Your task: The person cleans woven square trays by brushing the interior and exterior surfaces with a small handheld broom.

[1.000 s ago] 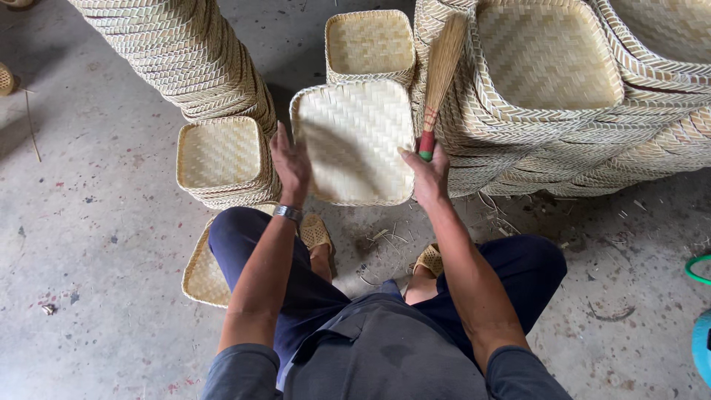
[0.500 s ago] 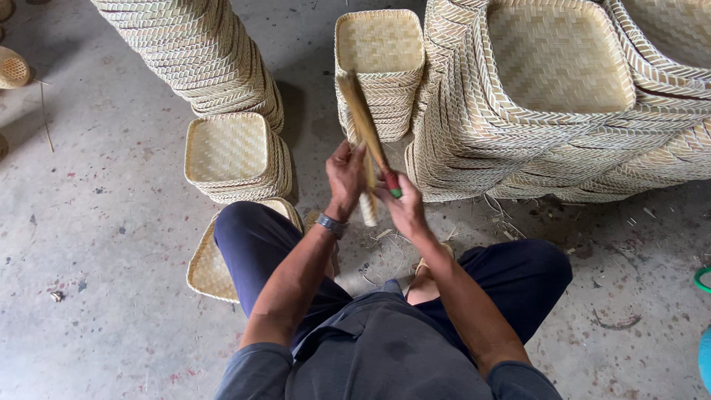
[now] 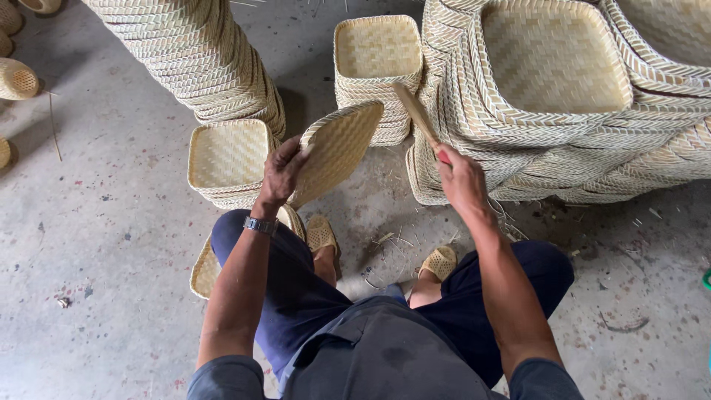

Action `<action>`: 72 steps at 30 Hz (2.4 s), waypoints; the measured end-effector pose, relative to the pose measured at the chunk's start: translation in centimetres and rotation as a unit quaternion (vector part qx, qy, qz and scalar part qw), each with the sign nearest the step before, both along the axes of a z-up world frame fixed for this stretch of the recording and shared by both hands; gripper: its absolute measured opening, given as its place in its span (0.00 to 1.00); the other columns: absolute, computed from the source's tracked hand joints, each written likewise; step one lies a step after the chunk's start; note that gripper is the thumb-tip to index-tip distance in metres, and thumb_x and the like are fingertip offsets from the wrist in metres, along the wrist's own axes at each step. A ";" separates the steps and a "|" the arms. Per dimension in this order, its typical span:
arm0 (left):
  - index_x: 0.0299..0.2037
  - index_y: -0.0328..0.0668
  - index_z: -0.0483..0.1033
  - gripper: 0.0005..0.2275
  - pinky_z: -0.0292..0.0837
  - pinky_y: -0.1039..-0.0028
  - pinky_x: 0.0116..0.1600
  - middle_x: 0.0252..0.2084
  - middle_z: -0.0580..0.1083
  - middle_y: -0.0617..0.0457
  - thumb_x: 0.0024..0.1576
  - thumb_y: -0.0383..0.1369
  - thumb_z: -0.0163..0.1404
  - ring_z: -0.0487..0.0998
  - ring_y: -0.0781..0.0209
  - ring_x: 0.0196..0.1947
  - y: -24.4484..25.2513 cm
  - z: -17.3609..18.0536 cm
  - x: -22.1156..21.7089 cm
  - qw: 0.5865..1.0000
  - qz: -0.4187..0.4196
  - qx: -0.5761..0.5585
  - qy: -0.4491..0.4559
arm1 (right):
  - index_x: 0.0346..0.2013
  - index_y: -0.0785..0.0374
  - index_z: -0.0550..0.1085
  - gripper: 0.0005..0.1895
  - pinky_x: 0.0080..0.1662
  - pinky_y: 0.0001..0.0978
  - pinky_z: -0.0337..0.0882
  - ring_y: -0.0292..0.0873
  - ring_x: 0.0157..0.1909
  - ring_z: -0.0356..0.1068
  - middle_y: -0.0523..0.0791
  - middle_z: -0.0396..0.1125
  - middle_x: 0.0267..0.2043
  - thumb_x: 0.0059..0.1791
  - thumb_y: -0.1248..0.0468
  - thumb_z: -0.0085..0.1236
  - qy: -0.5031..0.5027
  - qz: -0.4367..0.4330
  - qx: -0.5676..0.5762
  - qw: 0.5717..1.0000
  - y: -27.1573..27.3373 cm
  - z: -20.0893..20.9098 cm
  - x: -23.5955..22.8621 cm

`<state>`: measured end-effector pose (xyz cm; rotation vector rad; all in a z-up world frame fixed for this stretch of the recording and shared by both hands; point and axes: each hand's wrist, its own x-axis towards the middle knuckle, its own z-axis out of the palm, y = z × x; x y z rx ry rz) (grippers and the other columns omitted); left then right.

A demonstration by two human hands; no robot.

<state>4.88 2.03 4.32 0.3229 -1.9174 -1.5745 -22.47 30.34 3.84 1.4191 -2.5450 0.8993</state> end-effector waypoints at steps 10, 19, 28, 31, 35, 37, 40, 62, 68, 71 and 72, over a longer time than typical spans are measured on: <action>0.68 0.32 0.67 0.19 0.69 0.70 0.68 0.63 0.73 0.46 0.69 0.31 0.49 0.74 0.61 0.62 1.8 -2.3 -3.0 0.957 0.030 0.181 0.225 | 0.63 0.62 0.71 0.20 0.23 0.21 0.74 0.33 0.29 0.70 0.55 0.73 0.50 0.60 0.56 0.53 -0.247 0.300 -0.172 0.905 -2.8 3.8 8.3; 0.63 0.30 0.70 0.15 0.75 0.66 0.63 0.56 0.78 0.46 0.68 0.28 0.47 0.78 0.56 0.57 1.5 -1.4 -3.1 0.905 0.054 0.295 0.301 | 0.59 0.50 0.73 0.15 0.28 0.31 0.69 0.39 0.29 0.68 0.43 0.72 0.29 0.58 0.54 0.51 0.030 0.276 -0.043 0.960 -2.1 0.3 6.9; 0.62 0.30 0.72 0.14 0.75 0.78 0.54 0.51 0.79 0.52 0.66 0.24 0.49 0.78 0.69 0.46 -2.4 -3.4 -1.5 0.888 0.085 0.331 0.306 | 0.65 0.57 0.73 0.20 0.14 0.30 0.56 0.34 0.13 0.53 0.44 0.66 0.20 0.59 0.58 0.48 -0.060 0.039 0.008 0.997 -1.6 4.4 0.0; 0.63 0.29 0.71 0.15 0.73 0.78 0.55 0.52 0.78 0.51 0.67 0.22 0.50 0.77 0.67 0.47 -2.4 -3.2 -1.8 0.874 0.124 0.343 0.320 | 0.61 0.57 0.75 0.17 0.17 0.27 0.56 0.31 0.15 0.55 0.41 0.70 0.26 0.59 0.57 0.50 0.002 0.065 0.004 0.998 -2.7 3.8 -1.1; 0.58 0.32 0.73 0.13 0.75 0.74 0.57 0.51 0.79 0.50 0.64 0.25 0.47 0.79 0.62 0.49 -3.3 -5.6 -2.2 0.851 0.168 0.347 0.356 | 0.57 0.58 0.77 0.19 0.21 0.19 0.69 0.26 0.21 0.67 0.44 0.76 0.33 0.53 0.57 0.57 -0.352 0.156 0.068 0.920 -2.0 1.3 5.1; 0.49 0.35 0.71 0.06 0.76 0.67 0.52 0.45 0.76 0.48 0.64 0.24 0.49 0.77 0.58 0.45 -3.9 -8.2 -3.6 0.806 0.249 0.359 0.399 | 0.60 0.57 0.71 0.22 0.18 0.22 0.67 0.30 0.18 0.65 0.45 0.75 0.33 0.52 0.58 0.55 -0.450 0.219 0.019 0.866 -2.1 1.1 9.4; 0.46 0.38 0.71 0.06 0.77 0.67 0.47 0.42 0.74 0.51 0.60 0.27 0.47 0.76 0.59 0.42 -3.1 -11.9 -4.5 0.804 0.298 0.352 0.376 | 0.59 0.60 0.75 0.18 0.18 0.22 0.64 0.31 0.18 0.64 0.44 0.76 0.33 0.55 0.60 0.52 -0.374 0.144 -0.147 0.904 -1.3 3.8 11.2; 0.51 0.36 0.72 0.09 0.68 0.83 0.32 0.31 0.72 0.59 0.64 0.29 0.51 0.70 0.74 0.28 -6.6 1.9 -11.3 0.981 0.124 0.075 0.130 | 0.60 0.61 0.70 0.23 0.44 0.51 0.73 0.61 0.41 0.73 0.59 0.72 0.41 0.50 0.63 0.56 -0.184 0.095 0.063 0.976 5.4 -17.0 6.3; 0.45 0.42 0.82 0.05 0.75 0.66 0.47 0.41 0.78 0.54 0.63 0.31 0.56 0.76 0.58 0.41 -10.1 0.9 -22.6 0.891 0.123 -0.431 -0.068 | 0.59 0.61 0.71 0.22 0.42 0.50 0.74 0.60 0.41 0.74 0.58 0.72 0.40 0.48 0.68 0.54 -0.222 0.132 0.064 0.964 3.7 -14.9 7.8; 0.43 0.45 0.83 0.09 0.72 0.59 0.49 0.39 0.77 0.52 0.56 0.25 0.51 0.75 0.49 0.43 -12.1 -1.5 -26.7 0.825 0.054 -0.553 -0.106 | 0.59 0.59 0.71 0.23 0.40 0.50 0.74 0.59 0.39 0.74 0.58 0.71 0.39 0.48 0.70 0.52 -0.217 0.123 0.122 0.961 2.7 -13.0 8.0; 0.43 0.45 0.82 0.09 0.71 0.59 0.49 0.39 0.77 0.52 0.55 0.25 0.51 0.75 0.49 0.44 -12.8 -2.4 -27.9 0.815 0.030 -0.568 -0.109 | 0.59 0.58 0.71 0.24 0.39 0.50 0.74 0.60 0.38 0.74 0.58 0.70 0.40 0.47 0.70 0.53 -0.208 0.121 0.140 0.961 2.4 -12.6 8.0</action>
